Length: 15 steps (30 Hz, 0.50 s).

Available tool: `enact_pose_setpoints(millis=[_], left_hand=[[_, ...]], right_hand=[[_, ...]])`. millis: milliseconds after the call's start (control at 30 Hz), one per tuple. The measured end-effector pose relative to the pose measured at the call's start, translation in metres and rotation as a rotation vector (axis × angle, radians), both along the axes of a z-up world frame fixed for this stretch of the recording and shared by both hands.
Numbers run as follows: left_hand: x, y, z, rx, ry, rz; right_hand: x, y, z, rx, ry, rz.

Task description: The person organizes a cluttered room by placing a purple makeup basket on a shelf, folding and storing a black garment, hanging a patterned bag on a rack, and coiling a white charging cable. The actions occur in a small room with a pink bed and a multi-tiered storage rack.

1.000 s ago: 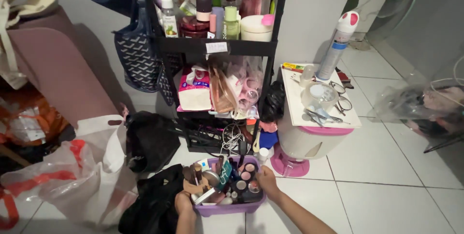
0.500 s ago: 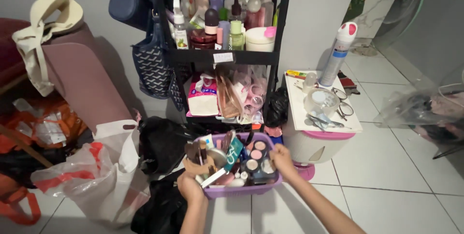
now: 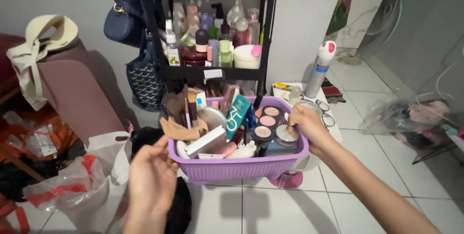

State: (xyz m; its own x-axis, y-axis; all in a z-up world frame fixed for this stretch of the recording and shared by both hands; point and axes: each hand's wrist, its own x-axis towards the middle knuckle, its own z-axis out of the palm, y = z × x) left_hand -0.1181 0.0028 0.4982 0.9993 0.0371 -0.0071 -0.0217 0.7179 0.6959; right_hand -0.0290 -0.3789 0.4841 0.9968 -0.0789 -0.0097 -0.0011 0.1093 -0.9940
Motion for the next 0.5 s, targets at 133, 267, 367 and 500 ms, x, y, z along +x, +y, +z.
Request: enact_pose_setpoints(millis=[133,267,367,500], left_hand=[[-0.021,0.011,0.063,-0.017,-0.021,-0.027],[-0.032,0.018,0.113,0.056,-0.029,0.032],[-0.023,0.029,0.132,0.043,-0.038,0.017],[0.006,0.06,0.144,-0.058,-0.004,-0.004]], right_hand=[[-0.004,0.007,0.051,0.027,-0.053,0.053],[0.004,0.014,0.093,0.073,-0.074,0.098],[0.017,0.022,0.118,0.088,-0.098,0.166],[0.029,0.039,0.171,0.049,-0.074,0.176]])
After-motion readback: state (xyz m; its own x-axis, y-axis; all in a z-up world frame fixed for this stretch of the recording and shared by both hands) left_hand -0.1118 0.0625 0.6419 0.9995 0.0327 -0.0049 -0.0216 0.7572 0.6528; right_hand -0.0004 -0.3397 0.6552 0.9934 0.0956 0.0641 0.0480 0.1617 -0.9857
